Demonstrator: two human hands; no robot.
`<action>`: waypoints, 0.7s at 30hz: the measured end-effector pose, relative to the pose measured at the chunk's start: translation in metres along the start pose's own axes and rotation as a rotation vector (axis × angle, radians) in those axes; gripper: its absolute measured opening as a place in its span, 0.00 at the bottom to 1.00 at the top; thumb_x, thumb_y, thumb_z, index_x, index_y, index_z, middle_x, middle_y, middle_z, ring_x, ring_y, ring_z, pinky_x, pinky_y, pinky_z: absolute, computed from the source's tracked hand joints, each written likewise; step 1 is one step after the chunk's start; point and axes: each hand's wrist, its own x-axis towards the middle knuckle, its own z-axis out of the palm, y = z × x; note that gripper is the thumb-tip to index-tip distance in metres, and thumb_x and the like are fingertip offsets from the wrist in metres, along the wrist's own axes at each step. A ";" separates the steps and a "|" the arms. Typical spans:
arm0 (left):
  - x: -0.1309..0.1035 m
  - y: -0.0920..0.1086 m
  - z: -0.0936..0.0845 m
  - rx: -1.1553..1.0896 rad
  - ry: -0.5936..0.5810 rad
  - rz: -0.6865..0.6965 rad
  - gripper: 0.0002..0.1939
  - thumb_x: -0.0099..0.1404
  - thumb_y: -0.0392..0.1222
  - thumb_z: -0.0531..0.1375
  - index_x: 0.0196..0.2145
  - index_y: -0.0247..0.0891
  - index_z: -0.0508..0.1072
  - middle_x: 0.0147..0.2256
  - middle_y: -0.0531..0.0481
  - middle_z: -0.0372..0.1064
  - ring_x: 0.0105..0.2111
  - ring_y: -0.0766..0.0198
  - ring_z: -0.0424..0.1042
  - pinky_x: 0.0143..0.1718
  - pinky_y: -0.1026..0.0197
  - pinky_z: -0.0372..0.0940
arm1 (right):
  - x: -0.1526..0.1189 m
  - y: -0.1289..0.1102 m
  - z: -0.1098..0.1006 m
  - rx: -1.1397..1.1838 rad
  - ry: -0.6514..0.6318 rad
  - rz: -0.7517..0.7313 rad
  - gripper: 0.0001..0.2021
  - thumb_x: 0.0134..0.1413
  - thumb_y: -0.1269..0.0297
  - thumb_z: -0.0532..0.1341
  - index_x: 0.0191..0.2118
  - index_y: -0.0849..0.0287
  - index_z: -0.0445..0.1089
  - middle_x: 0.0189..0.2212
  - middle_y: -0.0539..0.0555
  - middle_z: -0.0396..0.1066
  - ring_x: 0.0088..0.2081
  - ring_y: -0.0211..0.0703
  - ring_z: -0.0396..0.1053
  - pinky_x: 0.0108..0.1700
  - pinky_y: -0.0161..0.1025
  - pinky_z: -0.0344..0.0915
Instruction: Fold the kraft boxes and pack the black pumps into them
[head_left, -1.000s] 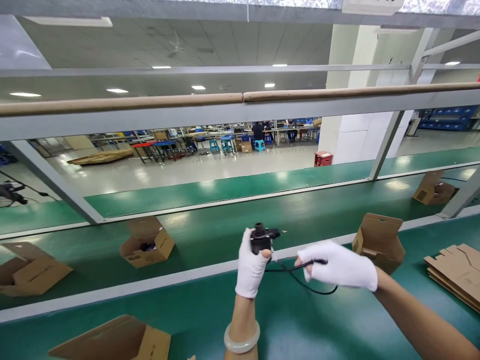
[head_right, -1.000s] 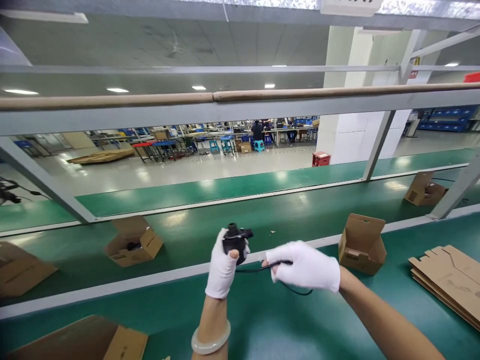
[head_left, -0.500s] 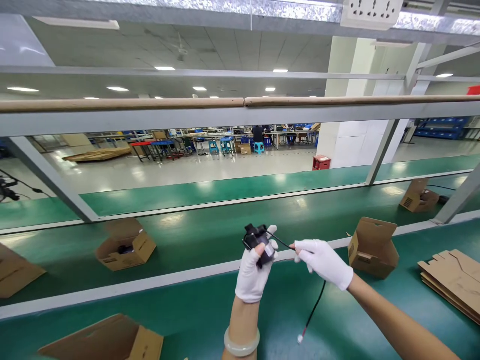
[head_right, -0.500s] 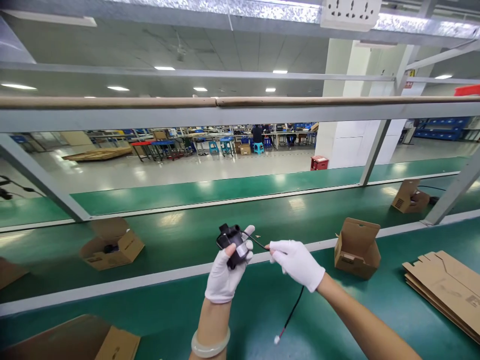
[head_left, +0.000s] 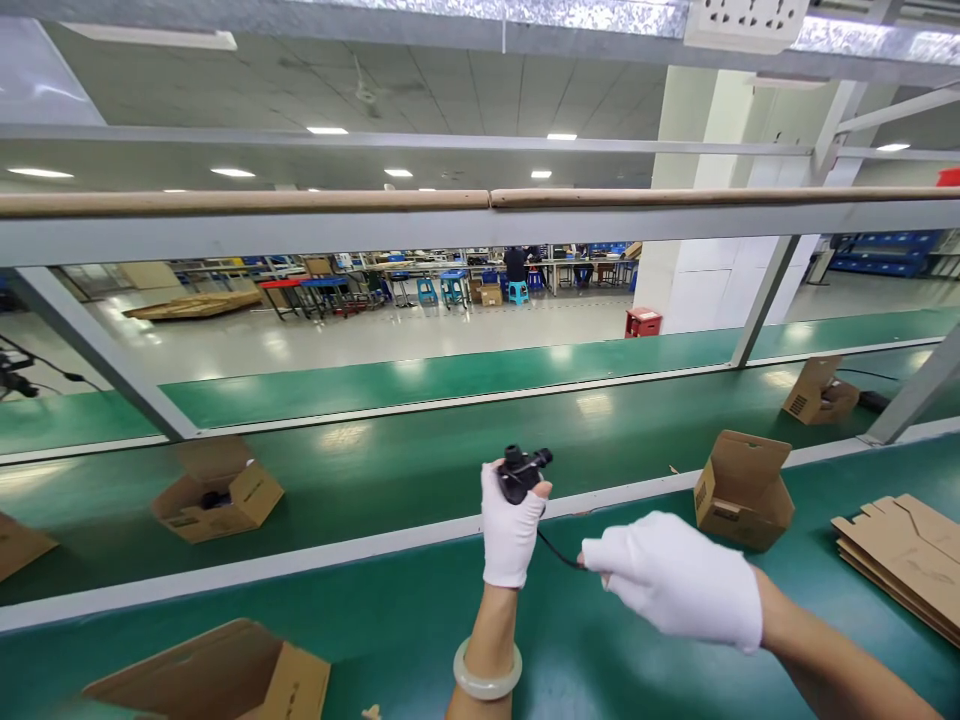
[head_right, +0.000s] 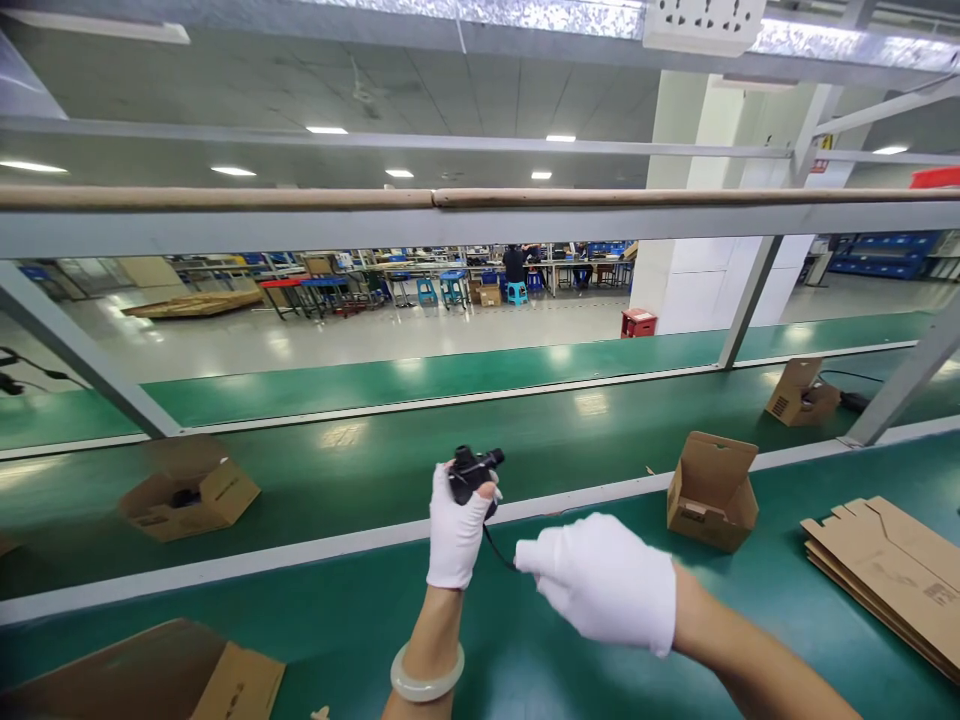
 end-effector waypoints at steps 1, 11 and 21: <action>-0.001 -0.001 -0.001 0.029 -0.102 0.005 0.30 0.49 0.54 0.69 0.43 0.40 0.62 0.36 0.50 0.67 0.34 0.64 0.69 0.36 0.64 0.64 | 0.001 0.004 -0.014 -0.014 0.066 -0.016 0.12 0.59 0.72 0.51 0.45 0.54 0.68 0.29 0.50 0.69 0.27 0.39 0.65 0.29 0.34 0.54; -0.023 0.004 0.003 -0.220 -0.660 -0.168 0.52 0.34 0.70 0.67 0.52 0.39 0.60 0.38 0.42 0.67 0.27 0.61 0.68 0.28 0.61 0.64 | 0.045 0.064 0.013 0.429 0.241 0.160 0.10 0.60 0.67 0.54 0.39 0.58 0.73 0.33 0.52 0.73 0.34 0.40 0.70 0.38 0.34 0.65; -0.004 0.003 -0.004 0.217 -0.467 -0.055 0.32 0.42 0.47 0.73 0.42 0.39 0.64 0.35 0.51 0.69 0.35 0.59 0.68 0.35 0.64 0.62 | 0.002 0.019 -0.022 -0.114 0.026 0.031 0.12 0.56 0.75 0.52 0.42 0.55 0.68 0.27 0.49 0.69 0.26 0.39 0.64 0.27 0.34 0.51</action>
